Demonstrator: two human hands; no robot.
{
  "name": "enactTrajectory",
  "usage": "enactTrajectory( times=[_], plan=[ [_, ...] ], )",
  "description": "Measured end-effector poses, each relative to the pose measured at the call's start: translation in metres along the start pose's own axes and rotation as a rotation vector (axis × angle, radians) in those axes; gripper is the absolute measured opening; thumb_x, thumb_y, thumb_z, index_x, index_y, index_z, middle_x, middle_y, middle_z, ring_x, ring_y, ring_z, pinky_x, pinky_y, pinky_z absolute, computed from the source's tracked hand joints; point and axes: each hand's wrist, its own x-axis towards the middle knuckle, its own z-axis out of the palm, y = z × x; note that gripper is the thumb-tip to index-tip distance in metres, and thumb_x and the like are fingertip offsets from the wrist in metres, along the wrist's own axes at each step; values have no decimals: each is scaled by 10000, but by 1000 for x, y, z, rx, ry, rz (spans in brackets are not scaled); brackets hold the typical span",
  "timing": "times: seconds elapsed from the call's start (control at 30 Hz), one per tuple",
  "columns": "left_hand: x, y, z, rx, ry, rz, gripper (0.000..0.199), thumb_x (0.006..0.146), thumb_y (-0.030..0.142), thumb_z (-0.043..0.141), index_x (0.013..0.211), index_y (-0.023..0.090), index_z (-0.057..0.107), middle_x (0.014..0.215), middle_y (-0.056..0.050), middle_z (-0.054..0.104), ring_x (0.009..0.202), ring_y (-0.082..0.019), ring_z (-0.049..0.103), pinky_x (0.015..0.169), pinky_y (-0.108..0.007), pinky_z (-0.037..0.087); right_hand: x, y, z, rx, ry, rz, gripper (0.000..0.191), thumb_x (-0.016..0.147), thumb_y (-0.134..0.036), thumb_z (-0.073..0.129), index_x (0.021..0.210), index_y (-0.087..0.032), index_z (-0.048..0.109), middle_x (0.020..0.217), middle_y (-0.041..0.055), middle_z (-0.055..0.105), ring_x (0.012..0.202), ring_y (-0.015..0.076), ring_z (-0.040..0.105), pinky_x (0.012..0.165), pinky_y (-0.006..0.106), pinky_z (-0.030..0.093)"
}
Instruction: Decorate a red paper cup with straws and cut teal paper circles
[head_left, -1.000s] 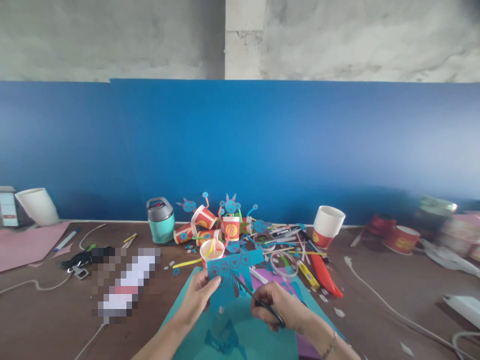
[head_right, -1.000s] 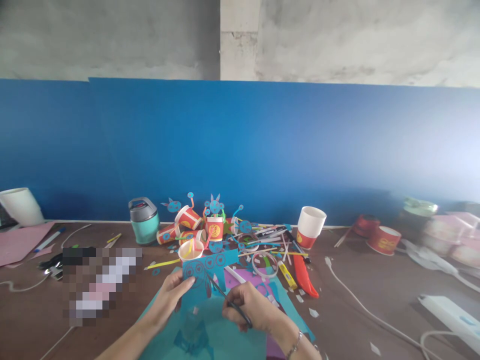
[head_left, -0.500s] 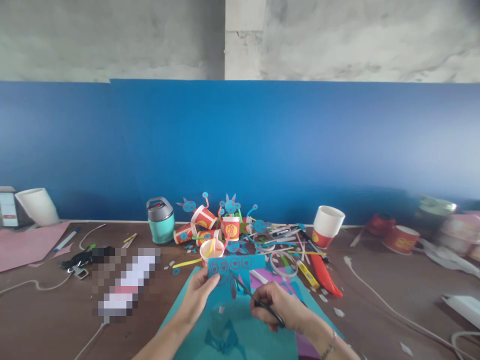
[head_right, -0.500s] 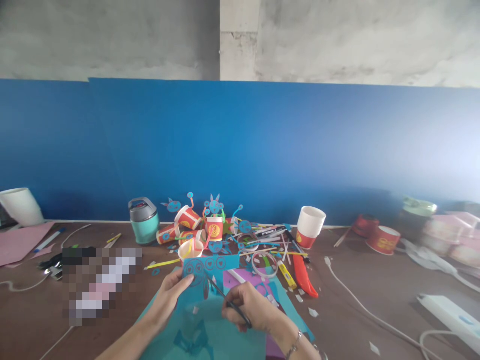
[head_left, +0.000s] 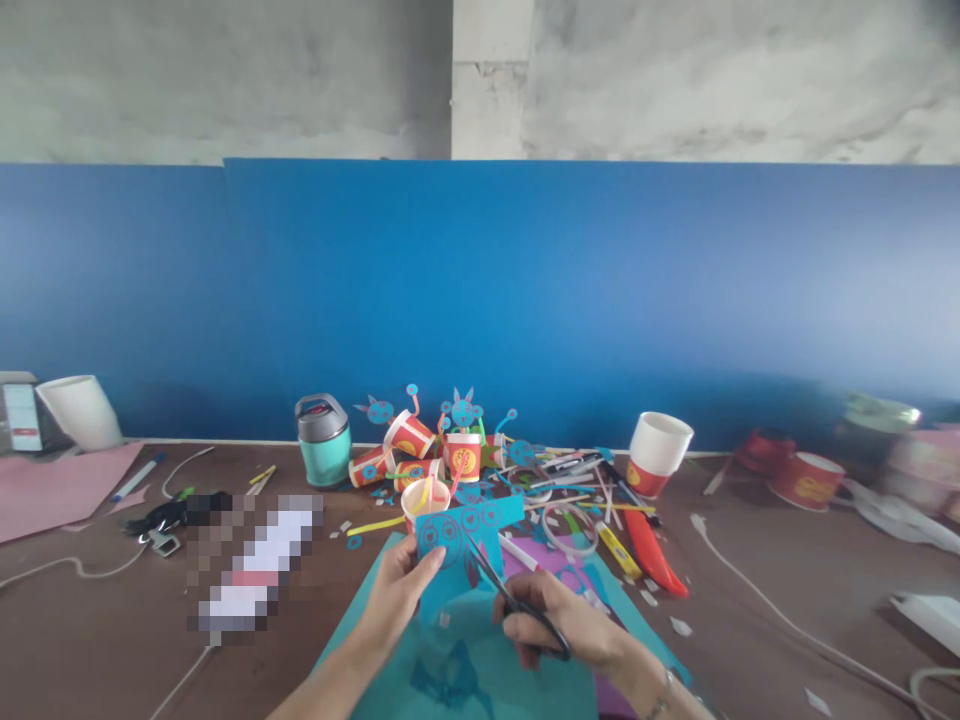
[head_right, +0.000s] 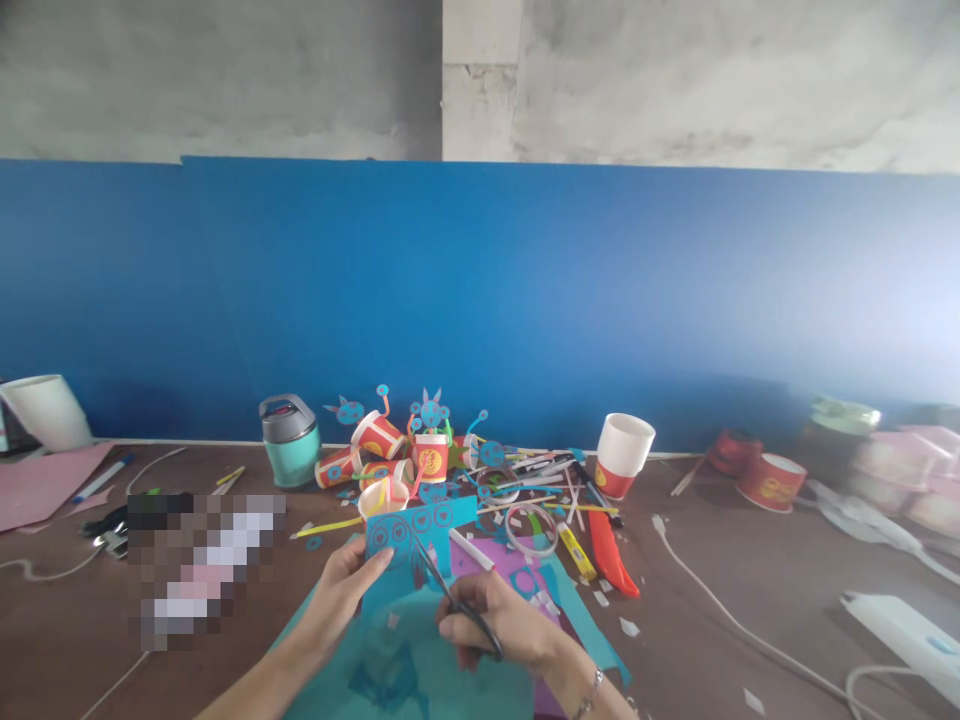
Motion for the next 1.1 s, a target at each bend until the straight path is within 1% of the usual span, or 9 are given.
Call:
enactTrajectory(
  times=[0.1,0.17,0.23,0.3,0.33,0.4,0.63,0.83,1.1],
  plan=[
    [1,-1,0,-54,-1,1,405,728,513,746,924,158,738,772,-53,736,670,-214,646,688,-327,525,-2,-1,1,25,-48,13,281,725,-394,686,845,-153,605,557,-37,616,450,64,498,447,192,283],
    [1,-2,-2,-38,22,-2,420,729,523,743,935,157,729,737,-38,717,600,-172,603,616,-281,498,-3,-2,3,23,-60,24,275,726,-390,693,836,-155,601,553,-43,609,455,64,500,455,193,291],
    [1,-3,-3,10,49,-17,437,715,545,744,905,152,717,629,0,656,478,-105,486,498,-221,419,-3,-3,5,23,-64,28,290,726,-400,698,837,-151,599,545,-44,600,460,66,507,458,191,297],
    [0,-3,-3,72,83,-42,462,695,581,741,849,147,696,508,50,534,403,-58,333,407,-186,293,-2,-4,7,23,-64,28,318,722,-422,703,834,-143,596,535,-43,588,455,68,506,453,189,303],
    [0,-3,-2,99,98,-54,479,685,600,737,829,147,685,478,68,478,393,-49,283,386,-181,243,-2,-4,8,23,-64,29,335,717,-433,706,832,-139,595,532,-42,583,453,71,505,451,189,311],
    [-1,-2,-1,132,112,-71,515,668,637,726,812,146,668,465,83,412,394,-46,250,372,-181,201,-1,-4,10,25,-61,30,368,701,-460,717,822,-137,592,521,-42,571,454,80,508,447,191,333],
    [-2,-1,1,155,100,-80,550,634,681,719,764,154,631,475,92,356,391,-50,263,360,-186,219,1,-1,11,34,-55,33,427,675,-523,743,809,-147,594,508,-45,563,455,93,517,436,194,347],
    [-3,-3,1,182,94,-93,575,634,703,700,781,150,640,476,84,382,385,-54,275,350,-188,220,1,1,11,6,-44,25,365,702,-469,729,800,-141,603,524,-37,584,452,87,510,441,191,354],
    [-1,-3,0,203,93,-90,576,637,700,702,789,147,649,481,82,380,393,-59,285,348,-188,249,1,-3,11,-21,-26,39,355,690,-464,718,792,-144,604,507,-40,562,449,90,510,440,194,351]
  ],
)
